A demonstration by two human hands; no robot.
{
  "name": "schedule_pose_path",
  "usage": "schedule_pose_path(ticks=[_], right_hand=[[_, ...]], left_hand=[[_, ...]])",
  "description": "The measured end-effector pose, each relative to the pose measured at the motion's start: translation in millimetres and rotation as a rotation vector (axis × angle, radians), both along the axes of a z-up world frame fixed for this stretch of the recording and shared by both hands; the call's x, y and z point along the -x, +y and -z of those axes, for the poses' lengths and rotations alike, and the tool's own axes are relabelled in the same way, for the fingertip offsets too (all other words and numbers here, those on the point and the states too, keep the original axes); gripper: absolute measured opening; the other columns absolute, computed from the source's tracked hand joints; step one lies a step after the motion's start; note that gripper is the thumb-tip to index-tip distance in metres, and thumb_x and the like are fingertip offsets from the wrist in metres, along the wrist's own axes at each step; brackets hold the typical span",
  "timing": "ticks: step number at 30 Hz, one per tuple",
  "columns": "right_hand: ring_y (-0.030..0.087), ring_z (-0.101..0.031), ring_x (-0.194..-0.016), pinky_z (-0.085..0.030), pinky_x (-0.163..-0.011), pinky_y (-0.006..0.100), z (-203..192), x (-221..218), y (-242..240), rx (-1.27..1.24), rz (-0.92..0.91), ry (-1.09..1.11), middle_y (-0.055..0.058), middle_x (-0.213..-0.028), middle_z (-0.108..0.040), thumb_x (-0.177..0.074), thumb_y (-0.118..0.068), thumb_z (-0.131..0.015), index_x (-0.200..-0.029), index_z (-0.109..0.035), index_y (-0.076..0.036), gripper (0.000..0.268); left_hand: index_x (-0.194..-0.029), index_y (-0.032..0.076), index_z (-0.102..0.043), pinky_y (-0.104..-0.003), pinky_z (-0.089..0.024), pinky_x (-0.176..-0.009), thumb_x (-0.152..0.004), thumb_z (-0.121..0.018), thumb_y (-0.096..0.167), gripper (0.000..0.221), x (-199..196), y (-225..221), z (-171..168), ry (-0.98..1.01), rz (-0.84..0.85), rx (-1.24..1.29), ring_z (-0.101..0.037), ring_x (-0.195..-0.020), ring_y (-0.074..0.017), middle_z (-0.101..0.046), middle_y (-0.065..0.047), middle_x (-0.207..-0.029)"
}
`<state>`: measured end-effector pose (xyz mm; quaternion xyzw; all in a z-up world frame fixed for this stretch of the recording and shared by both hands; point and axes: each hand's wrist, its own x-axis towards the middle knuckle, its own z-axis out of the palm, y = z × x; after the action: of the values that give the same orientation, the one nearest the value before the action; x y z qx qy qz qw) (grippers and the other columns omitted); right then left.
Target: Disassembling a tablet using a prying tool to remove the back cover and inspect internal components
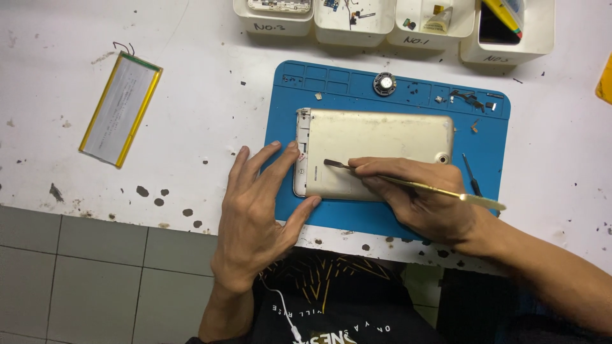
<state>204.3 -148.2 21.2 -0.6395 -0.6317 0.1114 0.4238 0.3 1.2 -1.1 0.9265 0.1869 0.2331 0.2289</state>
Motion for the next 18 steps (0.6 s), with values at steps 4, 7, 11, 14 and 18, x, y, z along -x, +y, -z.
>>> schedule_pose_path(ticks=[4, 7, 11, 14, 18], right_hand=[[0.027, -0.077, -0.112, -0.063, -0.104, 0.034, -2.4, -8.0, -3.9, 0.074, -0.02, 0.218, 0.019, -0.119, -0.075, -0.095, 0.003, -0.065, -0.115, -0.069, 0.004, 0.021], [0.034, -0.075, -0.113, -0.068, -0.101, 0.039, -13.1, -22.2, -10.5, 0.026, 0.108, 0.483, 0.022, -0.114, -0.072, -0.105, -0.001, -0.052, -0.111, -0.059, 0.003, 0.01], [0.042, -0.075, -0.106, -0.069, -0.096, 0.045, -22.9, -59.1, -36.0, -0.175, 0.137, 0.468, 0.029, -0.11, -0.064, -0.117, -0.013, -0.036, -0.114, -0.044, 0.003, 0.018], [0.043, -0.073, -0.099, -0.067, -0.098, 0.049, -33.6, -81.1, -53.5, -0.194, 0.154, 0.382, 0.025, -0.099, -0.058, -0.123, -0.02, -0.031, -0.118, -0.037, 0.001, 0.022], [0.028, -0.063, -0.072, -0.046, -0.066, 0.032, -33.1, -96.9, -62.9, -0.154, 0.174, 0.166, 0.02, -0.087, -0.055, -0.121, -0.008, -0.032, -0.113, -0.047, 0.009, 0.024]], left_hand=[[-0.146, -0.001, -0.048, -0.061, -0.034, -0.123, -0.09, -0.082, 0.029, 0.072, 2.9, 13.2, -8.8, 0.014, 0.067, 0.047, -0.054, -0.138, -0.0347, -0.062, -0.016, -0.144], [-0.147, -0.002, -0.048, -0.054, -0.045, -0.116, -0.099, -0.071, 0.029, 0.062, 1.5, 33.7, -24.6, 0.084, 0.161, -0.056, -0.061, -0.133, -0.0344, -0.062, -0.021, -0.145], [-0.118, 0.007, -0.071, -0.05, -0.054, -0.103, -0.09, -0.082, 0.012, 0.031, -19.2, 57.2, -53.8, 0.066, 0.253, -0.344, -0.07, -0.106, -0.03, -0.077, -0.011, -0.113], [-0.123, 0.007, -0.066, -0.047, -0.052, -0.102, -0.095, -0.075, 0.026, 0.035, -46.7, 70.2, -60.1, 0.103, 0.459, -0.423, -0.065, -0.113, -0.0318, -0.07, -0.014, -0.123], [-0.153, 0.003, -0.041, -0.056, -0.022, -0.123, -0.094, -0.053, 0.074, 0.094, -70.8, 66.9, -34.1, 0.286, 0.757, -0.492, -0.036, -0.15, -0.0354, -0.039, -0.02, -0.161]])
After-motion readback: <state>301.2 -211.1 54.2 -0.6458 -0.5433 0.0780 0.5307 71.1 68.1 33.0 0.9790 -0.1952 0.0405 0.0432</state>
